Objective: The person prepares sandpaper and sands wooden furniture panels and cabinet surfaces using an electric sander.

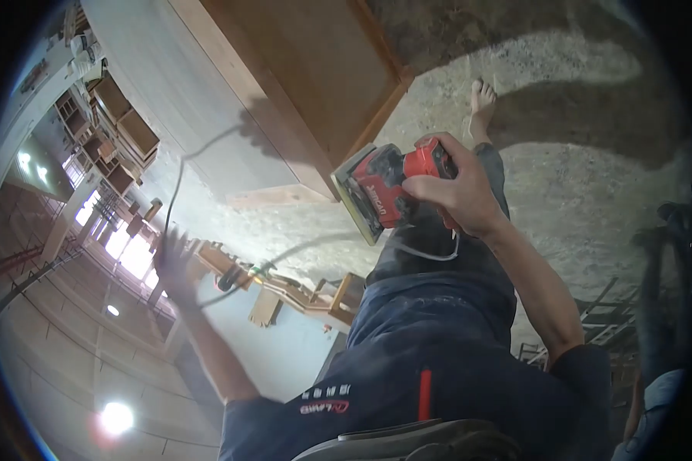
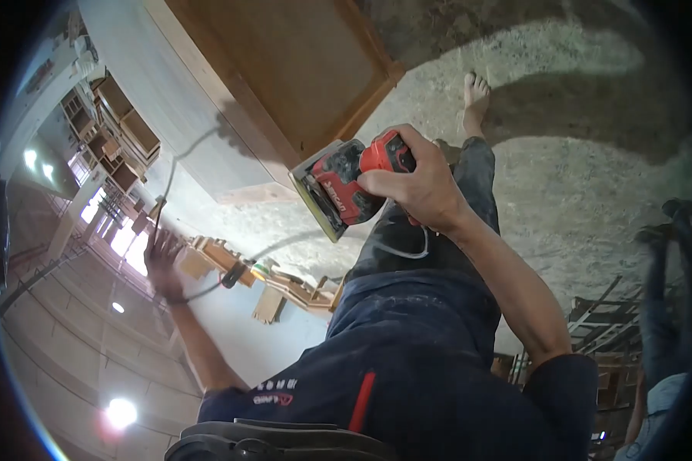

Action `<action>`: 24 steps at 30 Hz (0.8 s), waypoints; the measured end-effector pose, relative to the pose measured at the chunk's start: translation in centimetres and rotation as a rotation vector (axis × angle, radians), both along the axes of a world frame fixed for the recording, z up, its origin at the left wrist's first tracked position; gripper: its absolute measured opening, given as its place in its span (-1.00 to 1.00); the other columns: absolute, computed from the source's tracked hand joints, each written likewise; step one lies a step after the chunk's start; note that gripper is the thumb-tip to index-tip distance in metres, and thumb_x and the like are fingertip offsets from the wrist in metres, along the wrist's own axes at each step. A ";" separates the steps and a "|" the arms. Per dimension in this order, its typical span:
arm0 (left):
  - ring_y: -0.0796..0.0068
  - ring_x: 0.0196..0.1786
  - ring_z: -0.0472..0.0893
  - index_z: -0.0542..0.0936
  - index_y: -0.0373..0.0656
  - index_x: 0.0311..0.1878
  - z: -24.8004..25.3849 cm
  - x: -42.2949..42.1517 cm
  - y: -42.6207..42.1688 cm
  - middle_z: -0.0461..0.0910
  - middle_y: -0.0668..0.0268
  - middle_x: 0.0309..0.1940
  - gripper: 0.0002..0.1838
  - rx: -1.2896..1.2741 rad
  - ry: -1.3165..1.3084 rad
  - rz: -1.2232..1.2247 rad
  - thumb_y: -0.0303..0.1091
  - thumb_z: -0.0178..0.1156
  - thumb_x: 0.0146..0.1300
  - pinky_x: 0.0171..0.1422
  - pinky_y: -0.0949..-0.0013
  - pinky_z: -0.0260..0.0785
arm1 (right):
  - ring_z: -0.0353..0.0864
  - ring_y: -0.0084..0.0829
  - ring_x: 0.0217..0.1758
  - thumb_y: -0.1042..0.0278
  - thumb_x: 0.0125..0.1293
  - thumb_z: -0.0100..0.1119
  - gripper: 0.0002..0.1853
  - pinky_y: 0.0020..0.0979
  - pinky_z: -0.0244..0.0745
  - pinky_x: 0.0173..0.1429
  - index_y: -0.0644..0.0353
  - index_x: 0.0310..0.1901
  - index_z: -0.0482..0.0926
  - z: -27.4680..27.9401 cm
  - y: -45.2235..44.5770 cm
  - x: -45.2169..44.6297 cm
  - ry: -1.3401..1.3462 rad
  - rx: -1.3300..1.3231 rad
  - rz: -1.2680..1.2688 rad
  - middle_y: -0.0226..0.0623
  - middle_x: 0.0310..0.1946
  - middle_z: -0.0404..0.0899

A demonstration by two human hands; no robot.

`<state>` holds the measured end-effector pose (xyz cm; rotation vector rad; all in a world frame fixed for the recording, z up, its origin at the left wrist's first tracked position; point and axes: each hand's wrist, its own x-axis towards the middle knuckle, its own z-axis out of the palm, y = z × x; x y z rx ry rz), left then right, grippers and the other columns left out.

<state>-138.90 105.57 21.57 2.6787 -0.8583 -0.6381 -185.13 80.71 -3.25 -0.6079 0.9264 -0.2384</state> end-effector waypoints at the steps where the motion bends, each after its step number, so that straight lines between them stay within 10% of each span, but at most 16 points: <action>1: -0.06 0.45 0.63 0.32 -0.38 0.60 5.0 4.0 2.5 0.48 -0.19 0.50 -0.39 -0.072 0.080 0.113 -0.16 -0.10 0.69 0.21 0.15 0.72 | 0.62 -0.59 -0.38 0.30 0.16 0.58 -0.54 -0.43 0.57 -0.23 0.27 0.03 0.63 0.9 -2.2 0.3 0.011 0.132 0.047 -0.42 -0.36 0.64; 5: 0.07 0.30 0.72 0.43 -0.40 0.53 19.4 15.9 1.0 0.65 -0.04 0.35 -0.33 -0.170 -0.178 0.415 0.04 -0.13 0.71 0.11 0.26 0.69 | 0.50 -0.65 -0.52 0.24 0.16 0.58 -0.52 -0.47 0.42 -0.48 0.28 0.04 0.63 0.8 -5.0 4.1 -0.062 0.237 0.053 -0.43 -0.39 0.60; 9: 0.03 0.43 0.59 0.34 -0.36 0.59 22.0 21.1 -12.0 0.51 -0.07 0.46 -0.34 -0.353 -0.498 0.133 -0.01 -0.22 0.73 0.27 0.11 0.62 | 0.59 -0.59 -0.37 0.18 0.13 0.59 -0.48 -0.47 0.51 -0.29 0.26 0.05 0.64 -1.3 -4.9 9.1 -0.069 0.094 0.044 -0.40 -0.31 0.64; 17: -0.05 0.67 0.33 0.16 -0.29 0.71 6.9 21.7 -39.3 0.23 -0.15 0.67 -0.36 -0.357 -0.664 -0.667 -0.11 -0.42 0.77 0.58 -0.18 0.48 | 0.65 -0.61 -0.20 0.22 0.10 0.60 -0.53 -0.49 0.56 -0.02 0.19 0.00 0.63 -2.0 -10.5 14.5 -0.080 0.086 0.031 -0.42 -0.23 0.70; 24: -0.02 0.71 0.30 0.20 -0.27 0.71 -8.7 18.0 -43.7 0.24 -0.03 0.70 -0.27 -0.235 -0.120 -0.622 0.10 -0.34 0.77 0.60 -0.19 0.46 | 0.68 -0.53 -0.19 0.13 0.05 0.62 -0.49 -0.43 0.59 -0.06 0.19 0.00 0.70 -2.9 -27.2 24.1 -0.303 0.009 -0.066 -0.32 -0.23 0.72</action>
